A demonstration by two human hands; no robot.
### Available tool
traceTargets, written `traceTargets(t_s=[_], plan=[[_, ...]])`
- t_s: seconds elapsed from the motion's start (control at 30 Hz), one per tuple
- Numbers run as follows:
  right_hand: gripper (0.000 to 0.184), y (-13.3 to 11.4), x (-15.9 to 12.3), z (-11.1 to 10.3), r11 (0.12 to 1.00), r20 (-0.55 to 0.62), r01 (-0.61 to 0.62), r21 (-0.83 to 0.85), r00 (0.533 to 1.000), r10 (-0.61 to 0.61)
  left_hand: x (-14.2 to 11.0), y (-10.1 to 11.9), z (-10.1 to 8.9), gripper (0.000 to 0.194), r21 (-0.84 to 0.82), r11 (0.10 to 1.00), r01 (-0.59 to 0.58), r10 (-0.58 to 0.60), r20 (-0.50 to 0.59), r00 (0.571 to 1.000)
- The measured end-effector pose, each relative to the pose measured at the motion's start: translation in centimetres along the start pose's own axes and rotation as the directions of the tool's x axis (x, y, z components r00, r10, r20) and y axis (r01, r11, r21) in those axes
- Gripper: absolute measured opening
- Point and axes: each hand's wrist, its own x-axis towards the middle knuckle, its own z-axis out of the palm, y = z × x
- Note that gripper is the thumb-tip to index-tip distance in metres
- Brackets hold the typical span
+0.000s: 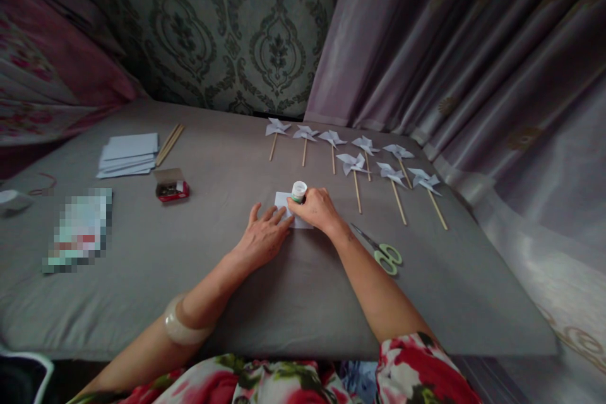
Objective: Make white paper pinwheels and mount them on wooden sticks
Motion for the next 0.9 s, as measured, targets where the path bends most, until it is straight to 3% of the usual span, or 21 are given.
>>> traceTargets(t_s=[0.13, 0.37, 0.53, 0.63, 0.73, 0.9], plan=[[0.033, -0.8, -0.2, 0.6, 0.995, -0.099, -0.088, -0.039, 0.992, 0.083, 0.0, 0.1, -0.2, 0.037, 0.022, 1.000, -0.005, 0.005, 0.006, 1.000], [0.030, -1.0, -0.3, -0.4, 0.999, -0.002, -0.045, -0.031, 0.999, 0.045, -0.1, 0.2, -0.4, 0.039, 0.043, 0.999, -0.007, 0.007, 0.018, 1.000], [0.025, -0.6, -0.3, 0.0, 1.000, -0.085, 0.020, -0.021, 0.996, -0.021, 0.1, 0.2, -0.3, 0.040, 0.052, 0.999, -0.008, 0.007, 0.028, 1.000], [0.023, -0.1, -0.4, 0.1, 0.996, -0.068, 0.090, 0.008, 0.994, -0.090, 0.1, 0.2, -0.2, 0.041, 0.057, 0.998, -0.005, 0.003, 0.021, 1.000], [0.026, 0.4, -0.3, 0.1, 0.997, -0.062, 0.073, 0.035, 0.996, -0.071, 0.1, 0.3, -0.3, 0.039, 0.056, 0.998, 0.001, -0.002, 0.022, 1.000], [0.028, 0.4, -0.5, 0.5, 0.997, -0.151, 0.047, 0.059, 0.988, -0.037, 0.1, 0.3, -0.5, 0.037, 0.048, 0.999, -0.009, 0.008, 0.022, 1.000]])
